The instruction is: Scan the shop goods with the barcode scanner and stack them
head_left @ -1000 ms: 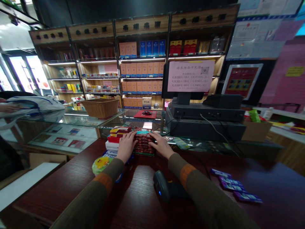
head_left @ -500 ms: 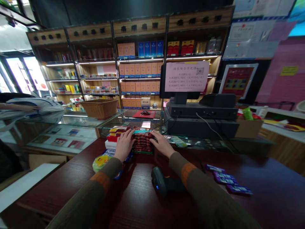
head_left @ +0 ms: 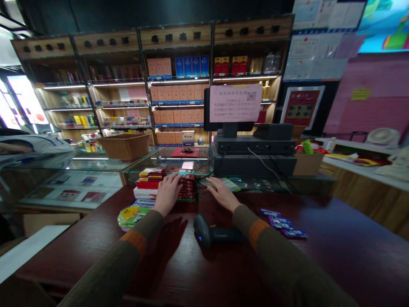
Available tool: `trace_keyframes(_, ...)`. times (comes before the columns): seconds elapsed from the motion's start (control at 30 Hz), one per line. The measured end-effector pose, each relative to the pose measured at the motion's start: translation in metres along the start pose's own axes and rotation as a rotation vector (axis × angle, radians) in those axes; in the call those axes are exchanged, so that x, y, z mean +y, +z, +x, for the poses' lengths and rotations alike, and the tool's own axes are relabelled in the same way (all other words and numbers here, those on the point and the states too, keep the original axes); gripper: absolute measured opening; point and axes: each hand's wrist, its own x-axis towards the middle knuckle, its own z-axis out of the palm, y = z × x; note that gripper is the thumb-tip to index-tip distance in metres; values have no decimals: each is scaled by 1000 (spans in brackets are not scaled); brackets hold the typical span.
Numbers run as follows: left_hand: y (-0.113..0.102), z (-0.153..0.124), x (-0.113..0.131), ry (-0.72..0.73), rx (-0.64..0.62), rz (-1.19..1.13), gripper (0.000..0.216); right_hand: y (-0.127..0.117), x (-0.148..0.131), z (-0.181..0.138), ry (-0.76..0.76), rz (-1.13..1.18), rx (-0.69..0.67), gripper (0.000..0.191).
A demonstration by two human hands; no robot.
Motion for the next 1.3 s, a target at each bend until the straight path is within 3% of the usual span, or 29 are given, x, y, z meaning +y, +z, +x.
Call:
trace_keyframes(0.23, 11, 8, 46, 112, -51, -64, 37, -32, 18, -40, -14, -1, 37, 41)
trace_keyframes(0.43, 20, 16, 89, 193, -124, -91, 33, -61, 45, -72, 117, -97, 36, 40)
trace_keyframes(0.9, 43, 24, 176, 335, -330, -157, 37, -129, 97, -147, 269, -170, 78, 40)
trace_keyframes(1.3, 68, 17, 246, 403, -448, -277, 39, -165, 108, -182, 399, -262, -19, 37)
